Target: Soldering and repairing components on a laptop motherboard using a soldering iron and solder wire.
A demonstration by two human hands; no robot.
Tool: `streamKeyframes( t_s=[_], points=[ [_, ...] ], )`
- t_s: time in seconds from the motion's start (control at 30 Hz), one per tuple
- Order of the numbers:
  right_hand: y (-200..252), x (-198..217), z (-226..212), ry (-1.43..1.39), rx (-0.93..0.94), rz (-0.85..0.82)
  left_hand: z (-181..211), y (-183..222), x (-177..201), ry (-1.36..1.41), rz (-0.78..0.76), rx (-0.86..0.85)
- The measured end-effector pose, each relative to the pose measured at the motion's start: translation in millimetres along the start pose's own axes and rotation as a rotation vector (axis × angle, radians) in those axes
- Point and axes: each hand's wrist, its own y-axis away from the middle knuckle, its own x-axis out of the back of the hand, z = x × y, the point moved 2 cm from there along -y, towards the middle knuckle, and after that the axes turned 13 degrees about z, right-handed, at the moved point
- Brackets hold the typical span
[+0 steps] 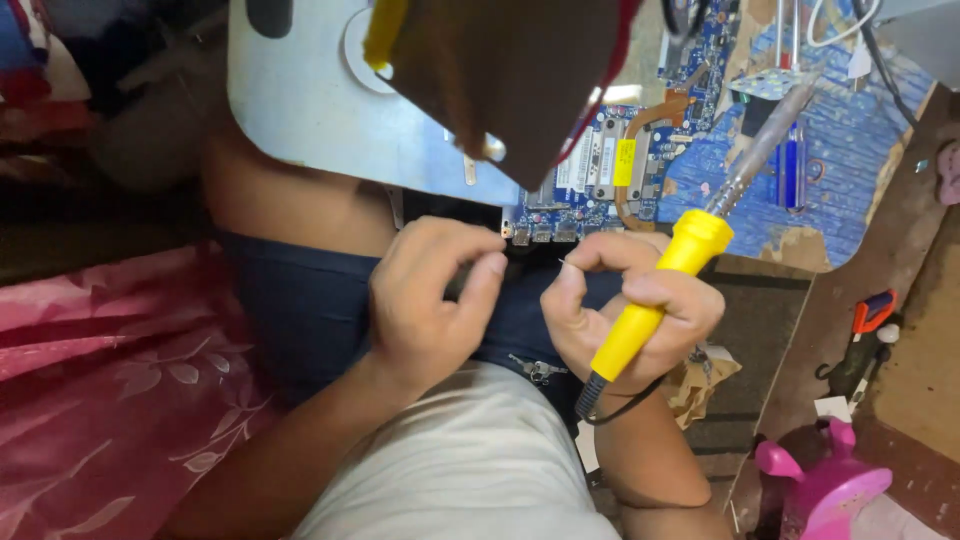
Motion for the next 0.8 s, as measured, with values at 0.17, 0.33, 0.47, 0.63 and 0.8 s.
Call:
streamKeyframes(
  t_s=[0.17,0.33,0.47,0.63,0.8],
  points=[
    [-1.5,-5.1,-5.5,-0.034,0.048,0.105,21.3,-13.0,6.5,-0.042,-0.030,-0.456],
    [0.3,-3.6,-8.8,-0.071,-0.030,0.149,31.5,-26.9,0.7,0.064,-0.158,-0.363],
    [-2.0,-1.2,-11.7,-0.075,-0.034,0.127,33.2,-26.6,-4.3,0.080,-0.206,-0.319],
    [1.2,3.8,-6.4,-0.170,-0.061,0.067,33.8,-27.6,-7.3,0.177,-0.204,-0.247],
    [1.0,14.5,1.9,-0.305,-0.030,-0.045,40.0,-25.4,-15.0,0.256,-0.201,-0.116]
  ],
)
